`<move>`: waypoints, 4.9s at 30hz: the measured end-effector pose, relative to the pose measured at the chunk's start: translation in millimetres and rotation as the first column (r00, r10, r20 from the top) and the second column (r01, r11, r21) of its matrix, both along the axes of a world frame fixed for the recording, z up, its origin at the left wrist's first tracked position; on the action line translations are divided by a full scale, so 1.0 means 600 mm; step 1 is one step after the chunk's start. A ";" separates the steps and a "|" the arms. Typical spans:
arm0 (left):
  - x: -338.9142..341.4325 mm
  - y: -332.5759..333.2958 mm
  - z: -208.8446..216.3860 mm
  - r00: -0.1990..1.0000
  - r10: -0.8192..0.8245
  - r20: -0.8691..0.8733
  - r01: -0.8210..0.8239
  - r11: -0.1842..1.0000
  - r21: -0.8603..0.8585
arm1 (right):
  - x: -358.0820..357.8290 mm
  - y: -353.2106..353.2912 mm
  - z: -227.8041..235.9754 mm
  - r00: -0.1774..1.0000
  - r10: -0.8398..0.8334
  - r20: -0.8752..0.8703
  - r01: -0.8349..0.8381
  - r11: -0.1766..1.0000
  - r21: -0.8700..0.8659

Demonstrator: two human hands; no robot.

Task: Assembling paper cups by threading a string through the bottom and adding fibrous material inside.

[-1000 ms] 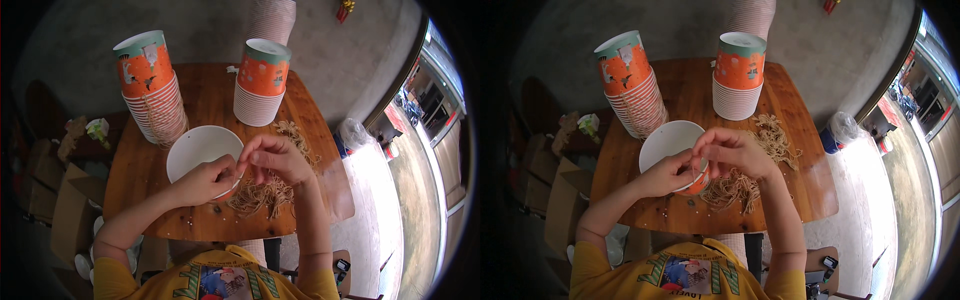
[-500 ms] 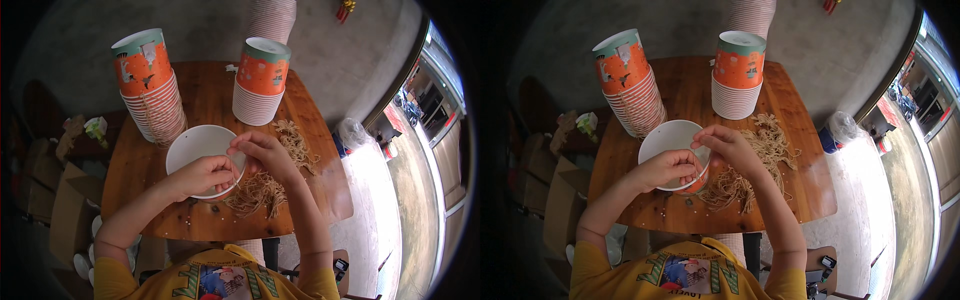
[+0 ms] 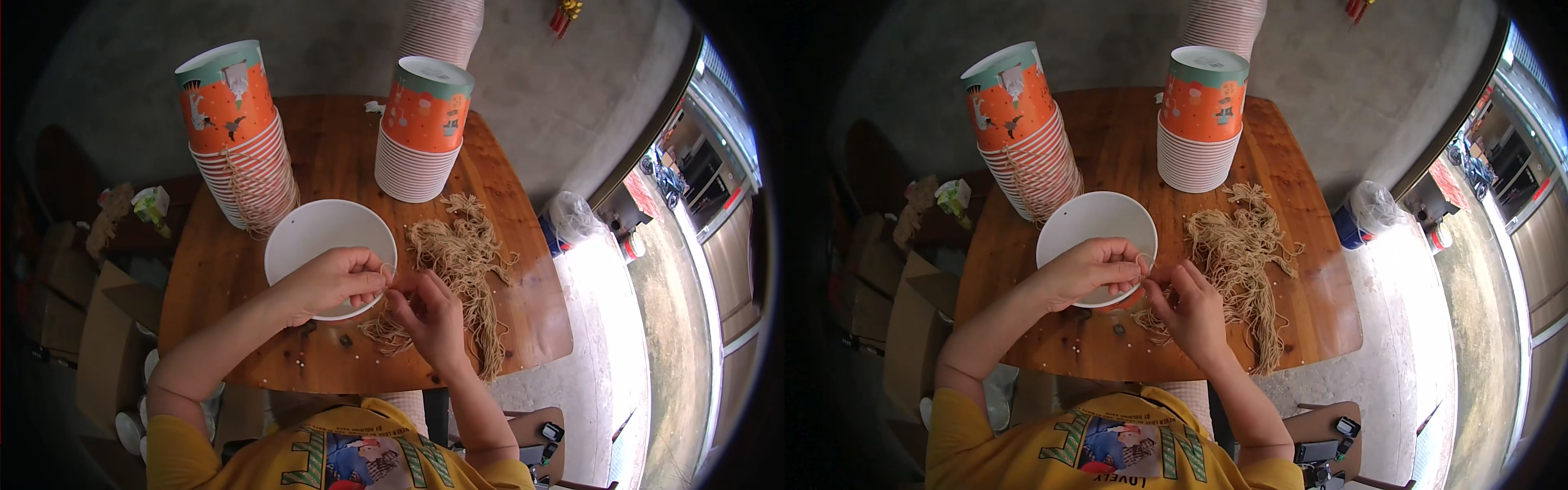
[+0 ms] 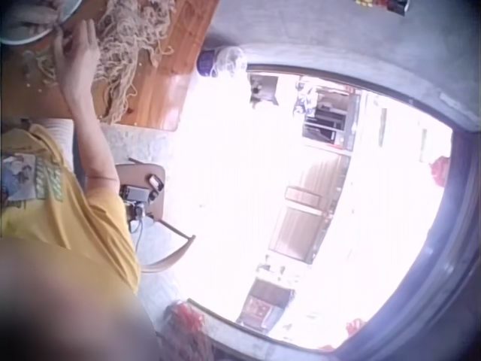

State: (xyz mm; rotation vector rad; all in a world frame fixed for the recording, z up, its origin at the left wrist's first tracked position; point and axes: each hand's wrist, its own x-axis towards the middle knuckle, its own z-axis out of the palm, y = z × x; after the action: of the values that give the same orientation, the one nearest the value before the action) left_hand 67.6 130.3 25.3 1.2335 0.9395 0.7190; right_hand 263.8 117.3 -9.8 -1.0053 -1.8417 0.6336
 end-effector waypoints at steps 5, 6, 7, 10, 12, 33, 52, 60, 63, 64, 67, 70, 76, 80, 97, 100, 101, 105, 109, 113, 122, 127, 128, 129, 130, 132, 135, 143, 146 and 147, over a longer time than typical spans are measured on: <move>0.004 -0.001 0.008 1.000 -0.006 -0.024 0.005 0.998 -0.059 | -0.014 -0.011 -0.014 0.953 0.019 -0.301 -0.108 0.953 -0.282; 0.002 0.001 0.006 1.000 -0.005 -0.023 0.003 0.998 -0.059 | -0.019 -0.015 -0.008 0.954 0.020 -0.301 -0.109 0.953 -0.282; -0.005 0.006 0.004 1.000 -0.018 -0.006 0.018 0.995 -0.099 | -0.025 -0.020 0.003 0.982 0.003 -0.191 -0.035 0.986 -0.165; -0.008 0.006 0.012 1.000 -0.011 0.001 0.011 0.985 -0.173 | -0.035 -0.032 0.012 0.998 -0.058 -0.030 0.059 0.997 0.039; -0.008 0.003 0.016 1.000 0.006 -0.010 -0.008 0.978 -0.209 | -0.035 -0.034 0.010 0.995 -0.094 0.021 0.090 0.989 0.115; 0.003 -0.037 0.021 0.928 0.189 -0.321 0.064 0.768 0.637 | -0.002 -0.006 0.024 0.967 0.143 -0.211 -0.196 0.947 -0.254; 0.000 -0.034 0.022 0.896 0.203 -0.394 0.169 0.664 0.728 | -0.026 -0.012 -0.002 0.970 0.026 -0.241 -0.091 0.961 -0.262; -0.001 -0.035 0.012 0.860 0.232 -0.454 0.165 0.717 0.678 | -0.033 -0.025 0.003 0.982 0.005 -0.188 -0.045 0.977 -0.209; 0.001 -0.036 0.011 0.869 0.250 -0.428 0.143 0.700 0.699 | -0.033 -0.030 0.009 0.994 -0.025 -0.102 0.009 0.988 -0.151; 0.001 -0.037 0.012 0.865 0.260 -0.428 0.134 0.702 0.699 | -0.033 -0.030 0.010 0.996 -0.037 -0.079 0.028 0.993 -0.113; 0.002 -0.039 0.014 0.862 0.270 -0.430 0.127 0.706 0.697 | -0.032 -0.029 0.007 0.997 -0.054 -0.048 0.048 0.991 -0.124; 0.004 -0.043 0.016 0.856 0.280 -0.436 0.133 0.695 0.707 | -0.034 -0.029 0.003 0.995 -0.062 -0.077 0.053 0.992 -0.113; 0.008 -0.051 0.013 0.829 0.378 -0.412 0.156 0.552 0.819 | -0.043 -0.036 -0.004 0.994 -0.106 0.022 0.105 0.994 0.024; 0.008 -0.057 0.015 0.780 0.455 -0.430 0.155 0.525 0.837 | -0.044 -0.035 -0.012 0.991 -0.123 0.051 0.119 0.990 0.071; 0.012 -0.058 0.012 0.904 0.336 -0.264 -0.123 0.797 0.591 | -0.049 -0.034 -0.018 0.992 -0.124 -0.012 0.122 0.950 0.287; 0.012 -0.057 0.016 0.917 0.312 -0.249 -0.149 0.846 0.513 | -0.046 -0.037 -0.014 0.993 -0.119 0.006 0.114 0.963 0.245; 0.012 -0.057 0.016 0.920 0.304 -0.248 -0.151 0.858 0.491 | -0.046 -0.036 -0.015 0.993 -0.119 0.005 0.115 0.963 0.245; 0.010 -0.059 0.018 0.882 0.341 -0.325 -0.072 0.779 0.623 | -0.045 -0.035 -0.017 0.994 -0.100 -0.051 0.109 0.972 0.209; 0.013 -0.063 0.023 0.857 0.363 -0.367 -0.070 0.786 0.614 | -0.040 -0.036 -0.016 0.995 -0.090 -0.036 0.093 0.989 0.111; 0.003 -0.056 0.010 0.860 0.397 -0.320 -0.056 0.698 0.714 | -0.040 -0.039 -0.010 0.862 0.020 -0.507 -0.266 0.869 -0.417; -0.017 -0.047 0.018 0.947 0.179 -0.268 -0.053 0.906 0.420 | -0.038 -0.028 -0.010 0.806 0.002 -0.592 -0.339 0.821 -0.459; -0.020 -0.042 0.009 0.959 0.138 -0.248 -0.042 0.932 0.360 | -0.046 -0.030 -0.012 0.831 0.003 -0.556 -0.279 0.868 -0.412; -0.019 -0.040 0.007 0.956 0.145 -0.256 -0.048 0.935 0.352 | -0.047 -0.030 -0.012 0.831 0.004 -0.556 -0.279 0.868 -0.412; -0.018 -0.040 0.010 0.956 0.146 -0.255 -0.049 0.935 0.353 | -0.048 -0.031 -0.013 0.836 0.004 -0.549 -0.272 0.872 -0.408; -0.017 -0.041 0.016 0.947 0.118 -0.300 -0.005 0.936 0.353 | -0.048 -0.031 -0.013 0.840 0.003 -0.542 -0.264 0.876 -0.404; -0.013 -0.041 0.021 0.935 0.090 -0.344 0.039 0.935 0.351 | -0.048 -0.028 -0.018 0.849 0.007 -0.529 -0.251 0.886 -0.391; -0.009 -0.043 0.018 0.928 0.137 -0.347 0.030 0.900 0.435 | -0.049 -0.028 -0.015 0.867 0.007 -0.498 -0.223 0.900 -0.375; 0.000 -0.046 0.009 0.801 0.464 -0.378 0.106 0.511 0.853 | -0.051 -0.033 -0.017 0.955 -0.003 -0.296 -0.062 0.976 -0.208; 0.003 -0.052 0.014 0.805 0.418 -0.421 0.055 0.653 0.755 | -0.052 -0.033 -0.016 0.962 -0.019 -0.272 -0.033 0.982 -0.184; 0.003 -0.051 0.013 0.805 0.417 -0.421 0.056 0.653 0.755 | -0.051 -0.033 -0.013 0.973 -0.030 -0.230 -0.001 0.991 -0.135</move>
State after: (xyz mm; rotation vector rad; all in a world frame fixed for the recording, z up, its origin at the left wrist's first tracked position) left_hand 69.7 99.8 33.3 2.1990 1.3454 0.9804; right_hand 233.0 97.3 -17.9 -0.9862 -1.6026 0.8397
